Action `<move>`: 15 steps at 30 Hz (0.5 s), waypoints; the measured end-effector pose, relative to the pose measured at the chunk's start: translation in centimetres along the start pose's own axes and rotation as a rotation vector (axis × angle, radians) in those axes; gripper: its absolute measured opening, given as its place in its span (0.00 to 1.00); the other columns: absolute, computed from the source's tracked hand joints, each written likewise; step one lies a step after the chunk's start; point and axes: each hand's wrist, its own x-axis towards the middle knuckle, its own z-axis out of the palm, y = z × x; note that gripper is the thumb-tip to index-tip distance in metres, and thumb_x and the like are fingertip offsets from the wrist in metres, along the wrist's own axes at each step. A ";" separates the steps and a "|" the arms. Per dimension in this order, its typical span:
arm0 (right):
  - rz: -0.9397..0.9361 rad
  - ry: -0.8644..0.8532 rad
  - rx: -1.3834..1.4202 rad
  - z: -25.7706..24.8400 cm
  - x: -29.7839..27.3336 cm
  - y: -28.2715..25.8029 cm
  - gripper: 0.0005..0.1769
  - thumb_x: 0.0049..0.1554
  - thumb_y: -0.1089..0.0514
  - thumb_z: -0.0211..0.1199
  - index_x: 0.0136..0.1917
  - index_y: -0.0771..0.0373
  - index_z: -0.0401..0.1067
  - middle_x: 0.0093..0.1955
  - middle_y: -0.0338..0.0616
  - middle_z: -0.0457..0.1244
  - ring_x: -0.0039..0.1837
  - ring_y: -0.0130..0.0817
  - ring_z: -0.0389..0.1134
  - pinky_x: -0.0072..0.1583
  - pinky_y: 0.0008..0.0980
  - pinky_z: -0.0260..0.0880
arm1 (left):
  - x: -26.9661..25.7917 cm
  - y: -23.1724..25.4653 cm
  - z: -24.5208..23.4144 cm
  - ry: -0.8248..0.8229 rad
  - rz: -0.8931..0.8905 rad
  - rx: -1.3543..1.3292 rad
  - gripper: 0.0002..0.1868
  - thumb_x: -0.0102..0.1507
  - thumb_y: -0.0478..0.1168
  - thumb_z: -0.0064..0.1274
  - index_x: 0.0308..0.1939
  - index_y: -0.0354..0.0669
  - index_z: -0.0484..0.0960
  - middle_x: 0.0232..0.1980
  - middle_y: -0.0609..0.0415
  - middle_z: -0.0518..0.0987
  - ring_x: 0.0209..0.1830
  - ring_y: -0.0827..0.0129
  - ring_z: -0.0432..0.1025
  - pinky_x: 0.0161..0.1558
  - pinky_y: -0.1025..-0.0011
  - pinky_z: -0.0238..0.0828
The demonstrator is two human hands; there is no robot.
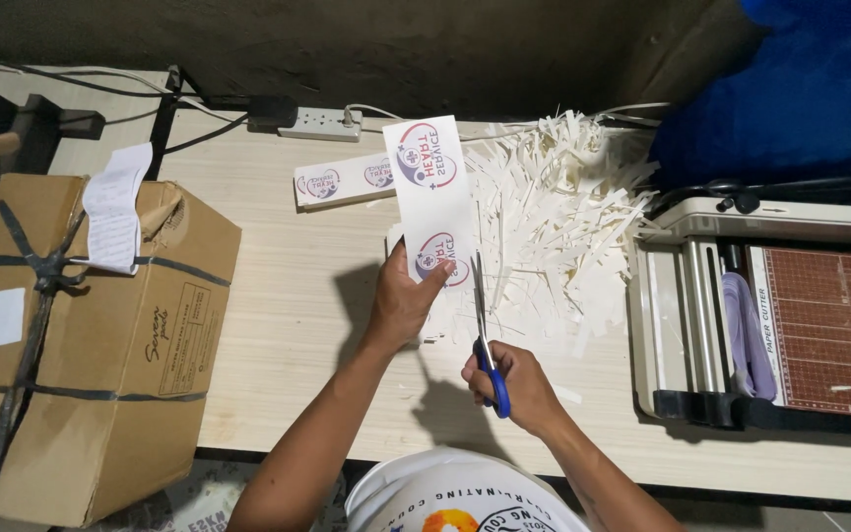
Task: The person uses blue-handled scissors to cut a sheet of paper printed with multiple circular logos into individual pieces. They repeatedly pick up the paper, cut along the lines, and place the cut pieces onto a pile on the table.
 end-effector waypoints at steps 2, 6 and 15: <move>0.017 0.019 -0.021 0.3 -0.1 -0.6 0.07 0.54 0.59 0.66 0.40 0.67 0.74 0.30 0.40 0.66 0.32 0.26 0.68 0.38 0.26 0.72 | 0.0 0.4 -0.1 0.001 0.000 0.001 0.21 0.64 0.38 0.59 0.59 0.36 0.74 0.50 0.50 0.84 0.50 0.70 0.79 0.53 0.68 0.77; 0.060 0.066 -0.034 0.5 -0.1 -0.5 0.10 0.56 0.58 0.67 0.39 0.67 0.74 0.27 0.40 0.65 0.29 0.26 0.65 0.34 0.26 0.67 | 0.0 0.1 0.0 -0.013 0.034 -0.026 0.21 0.64 0.38 0.58 0.59 0.36 0.74 0.50 0.50 0.84 0.50 0.70 0.78 0.53 0.68 0.78; 0.056 0.072 -0.018 0.7 -0.2 -1.0 0.10 0.55 0.57 0.69 0.39 0.66 0.74 0.28 0.40 0.65 0.29 0.25 0.66 0.34 0.26 0.66 | 0.2 -0.2 0.0 -0.067 0.017 -0.027 0.23 0.64 0.38 0.58 0.61 0.35 0.72 0.52 0.49 0.82 0.53 0.70 0.77 0.55 0.68 0.76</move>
